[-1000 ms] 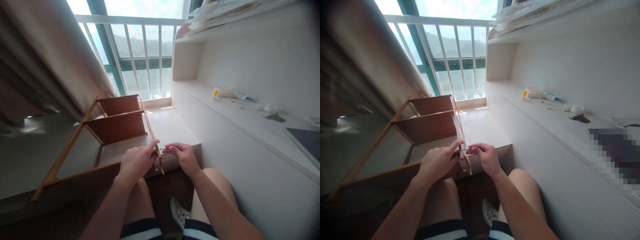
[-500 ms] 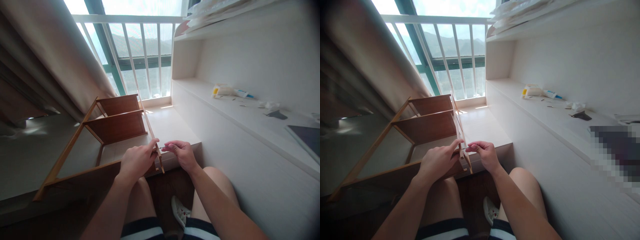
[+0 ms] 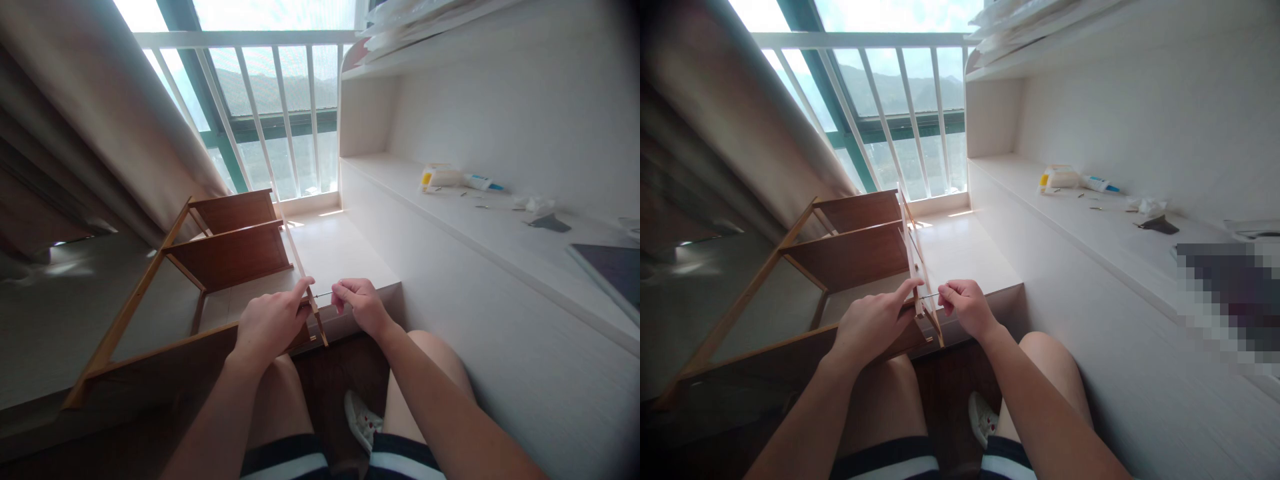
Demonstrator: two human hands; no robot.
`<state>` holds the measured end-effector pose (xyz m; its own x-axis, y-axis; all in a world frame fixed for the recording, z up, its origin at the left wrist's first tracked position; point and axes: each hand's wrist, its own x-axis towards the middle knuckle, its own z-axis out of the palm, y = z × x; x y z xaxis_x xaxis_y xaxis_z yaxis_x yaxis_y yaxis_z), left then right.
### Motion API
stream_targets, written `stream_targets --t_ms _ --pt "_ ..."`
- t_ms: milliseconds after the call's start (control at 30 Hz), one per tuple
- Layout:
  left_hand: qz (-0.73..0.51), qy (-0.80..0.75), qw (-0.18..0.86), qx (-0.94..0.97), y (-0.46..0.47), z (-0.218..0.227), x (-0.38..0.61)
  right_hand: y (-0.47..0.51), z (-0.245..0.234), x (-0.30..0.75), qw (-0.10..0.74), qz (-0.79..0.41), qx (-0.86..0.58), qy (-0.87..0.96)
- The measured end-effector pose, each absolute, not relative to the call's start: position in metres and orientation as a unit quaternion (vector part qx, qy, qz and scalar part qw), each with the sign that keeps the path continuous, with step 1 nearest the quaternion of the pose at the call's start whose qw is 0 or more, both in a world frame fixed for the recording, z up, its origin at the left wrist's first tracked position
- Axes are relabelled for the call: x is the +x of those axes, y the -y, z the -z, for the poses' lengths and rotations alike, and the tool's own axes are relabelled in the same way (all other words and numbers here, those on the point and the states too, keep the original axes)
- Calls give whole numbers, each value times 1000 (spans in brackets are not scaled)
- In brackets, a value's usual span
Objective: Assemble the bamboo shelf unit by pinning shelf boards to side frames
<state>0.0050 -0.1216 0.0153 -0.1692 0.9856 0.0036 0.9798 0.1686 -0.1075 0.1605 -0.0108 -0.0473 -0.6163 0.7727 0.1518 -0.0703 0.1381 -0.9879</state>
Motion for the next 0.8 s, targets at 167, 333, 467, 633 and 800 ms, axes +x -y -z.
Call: stream_targets --t_ms 167,333,467,633,800 --pt "-41 763 40 -644 121 -16 5 4 32 160 211 -724 -289 589" --pt "-41 763 43 -644 120 -15 5 3 26 161 185 -730 -265 602" --pt "-36 759 50 -648 121 -13 4 2 32 165 239 -705 -265 613" --pt "-30 758 53 -649 121 -12 3 5 36 174 297 -609 -254 691" --pt "-29 755 60 -652 121 -10 2 10 39 176 316 -524 -234 755"
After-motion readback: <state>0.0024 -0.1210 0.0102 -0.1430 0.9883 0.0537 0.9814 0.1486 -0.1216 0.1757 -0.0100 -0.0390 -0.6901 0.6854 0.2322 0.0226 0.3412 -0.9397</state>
